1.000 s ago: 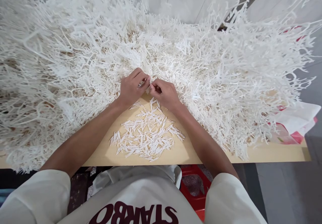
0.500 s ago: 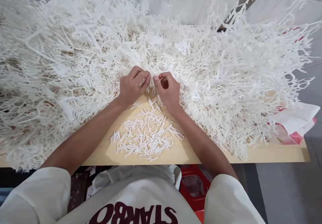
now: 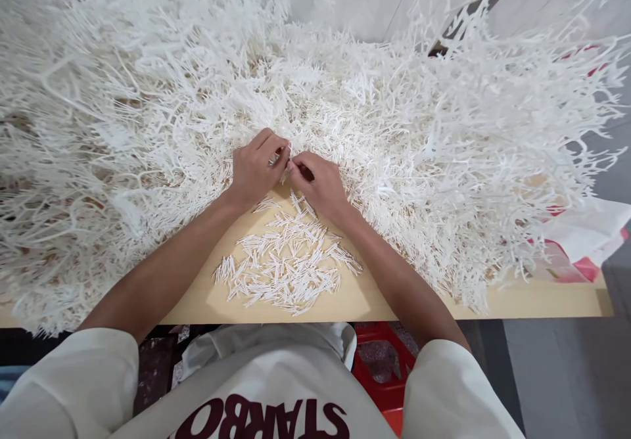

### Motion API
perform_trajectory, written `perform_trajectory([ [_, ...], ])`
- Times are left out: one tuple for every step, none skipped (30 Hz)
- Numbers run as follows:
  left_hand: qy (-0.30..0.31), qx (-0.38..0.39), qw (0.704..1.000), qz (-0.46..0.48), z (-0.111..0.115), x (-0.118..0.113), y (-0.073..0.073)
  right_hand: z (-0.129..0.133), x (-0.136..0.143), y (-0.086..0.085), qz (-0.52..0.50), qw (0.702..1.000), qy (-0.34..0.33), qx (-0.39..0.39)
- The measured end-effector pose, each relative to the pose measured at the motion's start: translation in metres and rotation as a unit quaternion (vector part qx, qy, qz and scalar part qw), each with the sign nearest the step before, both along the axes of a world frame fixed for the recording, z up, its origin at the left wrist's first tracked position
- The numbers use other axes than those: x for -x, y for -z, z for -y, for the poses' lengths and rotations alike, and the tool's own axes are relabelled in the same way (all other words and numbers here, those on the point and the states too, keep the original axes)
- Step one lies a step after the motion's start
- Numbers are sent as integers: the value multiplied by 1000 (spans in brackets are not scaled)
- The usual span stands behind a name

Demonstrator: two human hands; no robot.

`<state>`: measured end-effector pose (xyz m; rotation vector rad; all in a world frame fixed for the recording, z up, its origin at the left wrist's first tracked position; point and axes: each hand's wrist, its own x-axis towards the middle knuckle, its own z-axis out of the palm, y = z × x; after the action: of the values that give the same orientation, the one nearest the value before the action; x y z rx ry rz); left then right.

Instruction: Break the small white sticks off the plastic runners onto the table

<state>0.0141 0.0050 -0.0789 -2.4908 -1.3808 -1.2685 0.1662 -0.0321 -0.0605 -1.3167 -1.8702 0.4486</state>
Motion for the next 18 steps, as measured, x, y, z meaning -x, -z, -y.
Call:
perform_trajectory([
  [0,1,1000,2,0,0,0,0,0,-2,16,1000,-15,-1],
  [1,0,1000,2,1,0,-1,0,-1,-4,28,999,-24,-2],
  [3,0,1000,4,1,0,-1,-1,-1,-5,37,999,-31,-4],
  [6,3,1000,10,2,0,-2,-2,-3,-7,45,998,-38,-6],
  [10,10,1000,17,2,0,-2,-2,-4,-9,53,998,-45,-10],
  [14,19,999,25,2,0,-2,-3,-4,-10,57,997,-49,-14],
  [19,30,999,31,2,0,-2,-2,-4,-10,60,997,-51,-21],
  [21,42,998,40,1,1,-2,-1,-4,-11,64,996,-58,-30],
  [19,55,997,52,0,2,-2,1,-2,-10,69,994,-77,-44],
  [11,66,995,69,-2,3,-1,5,0,-9,76,989,-109,-58],
  [1,75,994,86,-3,3,-1,8,3,-8,85,983,-146,-69],
  [-9,81,992,99,-4,4,0,12,6,-7,91,976,-182,-76],
  [-17,83,991,105,-4,4,0,16,9,-6,93,971,-207,-79],
  [-20,82,991,103,-4,4,0,18,11,-5,87,971,-210,-80],
  [-17,80,992,94,-2,3,0,20,13,-5,71,977,-184,-77],
  [-12,76,994,84,-1,2,0,19,14,-5,44,988,-130,-75],
  [-6,69,995,75,1,1,-1,18,13,-5,7,995,-59,-76],
  [-2,61,996,71,3,0,-1,16,11,-6,-33,997,17,-73],
])
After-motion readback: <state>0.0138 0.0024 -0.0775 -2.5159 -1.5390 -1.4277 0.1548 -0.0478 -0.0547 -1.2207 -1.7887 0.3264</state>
